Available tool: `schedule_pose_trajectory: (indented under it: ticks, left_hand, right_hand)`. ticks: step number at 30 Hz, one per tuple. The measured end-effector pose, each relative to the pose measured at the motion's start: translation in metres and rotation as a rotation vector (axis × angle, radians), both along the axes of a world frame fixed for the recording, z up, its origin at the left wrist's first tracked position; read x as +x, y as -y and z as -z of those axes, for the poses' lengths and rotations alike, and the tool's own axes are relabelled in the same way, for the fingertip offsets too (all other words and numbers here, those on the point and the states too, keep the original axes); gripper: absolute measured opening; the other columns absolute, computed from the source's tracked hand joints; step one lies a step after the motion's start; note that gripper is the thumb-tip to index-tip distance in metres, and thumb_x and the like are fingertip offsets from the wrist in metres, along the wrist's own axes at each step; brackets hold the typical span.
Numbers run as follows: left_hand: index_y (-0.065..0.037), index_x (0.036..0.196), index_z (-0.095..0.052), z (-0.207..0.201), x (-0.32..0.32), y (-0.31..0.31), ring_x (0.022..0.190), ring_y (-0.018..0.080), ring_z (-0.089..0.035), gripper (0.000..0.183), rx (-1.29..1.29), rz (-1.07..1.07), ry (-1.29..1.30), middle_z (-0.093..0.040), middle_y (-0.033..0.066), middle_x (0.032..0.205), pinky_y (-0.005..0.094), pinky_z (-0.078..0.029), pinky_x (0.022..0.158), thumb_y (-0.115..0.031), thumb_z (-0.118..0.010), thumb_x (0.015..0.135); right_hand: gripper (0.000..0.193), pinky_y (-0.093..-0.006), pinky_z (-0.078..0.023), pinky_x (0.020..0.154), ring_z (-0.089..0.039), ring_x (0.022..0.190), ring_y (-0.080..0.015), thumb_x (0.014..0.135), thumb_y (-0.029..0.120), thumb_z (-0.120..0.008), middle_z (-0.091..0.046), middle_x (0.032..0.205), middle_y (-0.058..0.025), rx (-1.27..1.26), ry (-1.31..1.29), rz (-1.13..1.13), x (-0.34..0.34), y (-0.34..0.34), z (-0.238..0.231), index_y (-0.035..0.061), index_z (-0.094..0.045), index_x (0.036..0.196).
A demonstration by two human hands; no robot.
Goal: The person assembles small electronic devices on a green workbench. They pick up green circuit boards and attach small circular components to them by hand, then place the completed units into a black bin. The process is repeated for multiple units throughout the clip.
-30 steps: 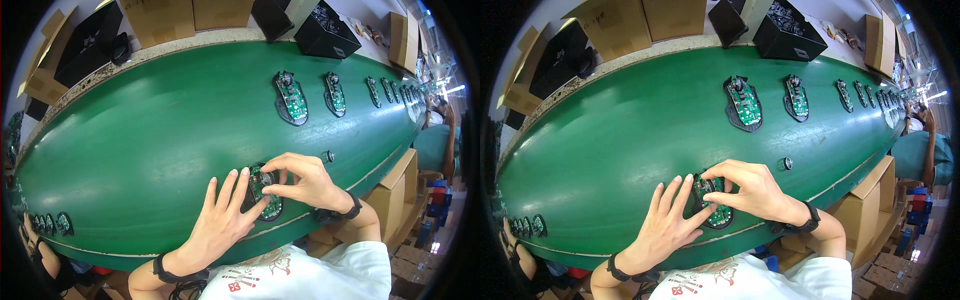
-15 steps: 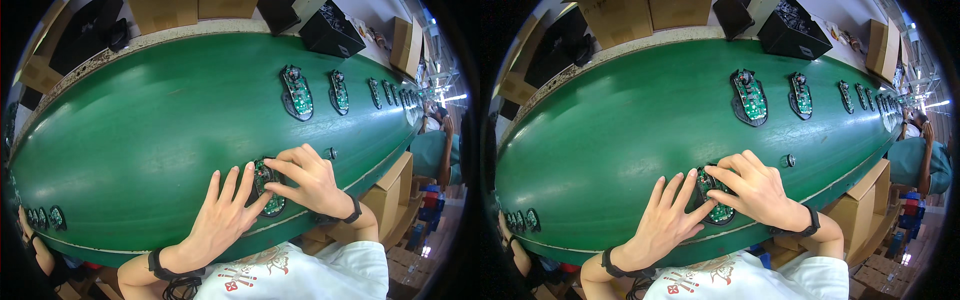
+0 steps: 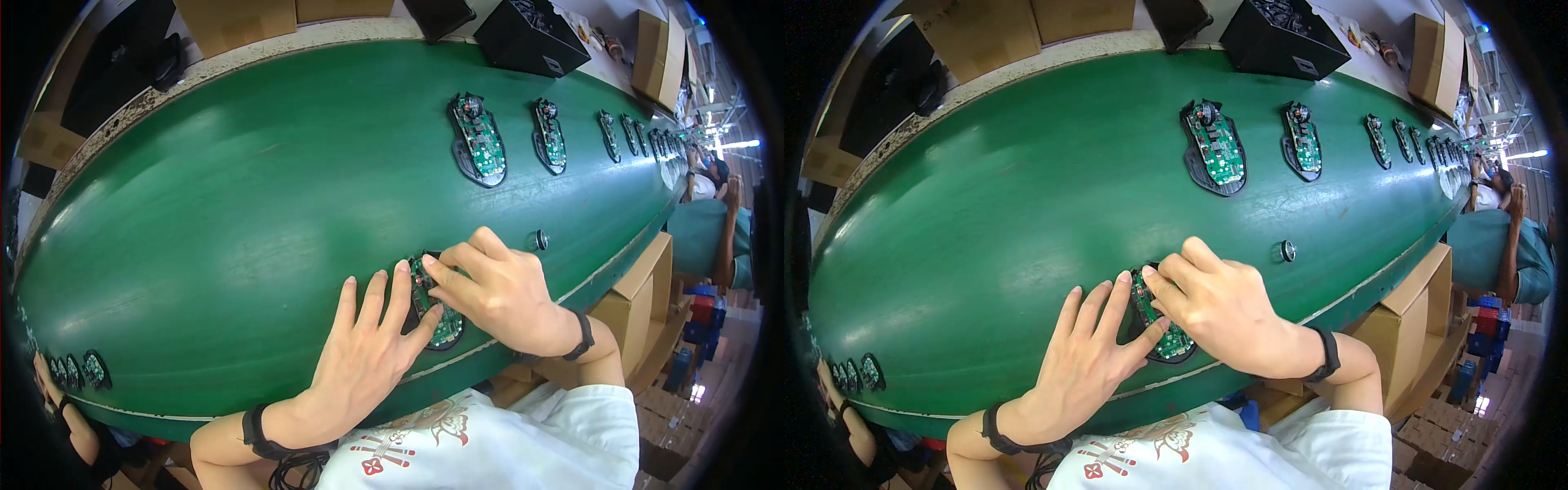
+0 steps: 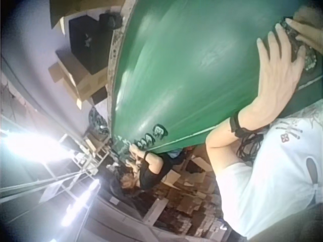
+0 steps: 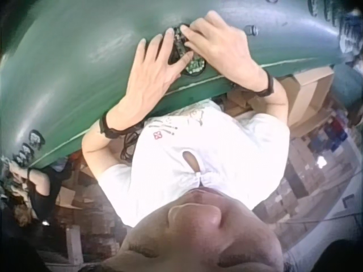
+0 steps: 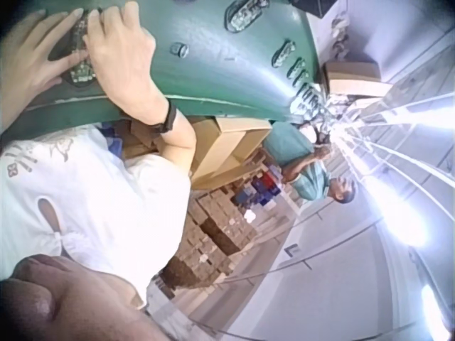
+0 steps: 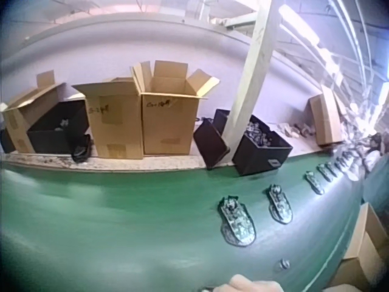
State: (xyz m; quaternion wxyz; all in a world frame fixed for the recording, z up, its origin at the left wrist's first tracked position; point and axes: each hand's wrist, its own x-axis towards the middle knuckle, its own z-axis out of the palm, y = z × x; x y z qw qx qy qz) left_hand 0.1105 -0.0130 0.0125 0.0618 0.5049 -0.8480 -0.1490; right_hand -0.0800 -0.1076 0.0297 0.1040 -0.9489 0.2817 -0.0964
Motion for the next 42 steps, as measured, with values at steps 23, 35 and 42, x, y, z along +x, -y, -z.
schedule_pose_trajectory:
  ticks: [23, 35, 42]
  left_hand:
    - [-0.035, 0.132, -0.062, 0.006, 0.007, 0.001, 0.111, 0.0296, -0.054, 0.061, -0.126, -0.046, 0.138, -0.054, 0.0176, 0.133, 0.0576, -0.039, 0.11, -0.029, -0.081, 0.074]
    - [-0.029, 0.141, -0.056, 0.016, 0.008, -0.007, 0.1, 0.0305, -0.054, 0.058, -0.117, -0.011, 0.119, -0.054, 0.0222, 0.123, 0.0628, -0.04, 0.108, -0.013, -0.061, 0.086]
    - [-0.03, 0.142, -0.056, 0.017, 0.015, -0.006, 0.106, 0.0337, -0.055, 0.058, -0.091, 0.001, 0.085, -0.051, 0.0232, 0.123, 0.0633, -0.04, 0.107, -0.012, -0.061, 0.087]
  right_hand:
    - [0.039, -0.0294, -0.051, 0.057, -0.058, 0.076, -0.0189, 0.069, 0.004, -0.078, -0.064, 0.094, -0.0008, -0.018, 0.13, 0.171, -0.017, -0.018, 0.01, 0.0074, -0.073, 0.107]
    - [0.019, -0.029, -0.046, 0.048, -0.054, 0.068, -0.0153, 0.073, 0.012, -0.085, -0.063, 0.084, 0.0013, 0.243, 0.277, 0.267, -0.034, -0.049, 0.036, 0.0102, -0.076, 0.089]
    - [0.022, -0.028, -0.045, 0.047, -0.053, 0.067, -0.0152, 0.071, 0.012, -0.086, -0.063, 0.082, 0.0003, 0.164, 0.312, 0.245, -0.025, -0.055, 0.044, 0.0078, -0.076, 0.09]
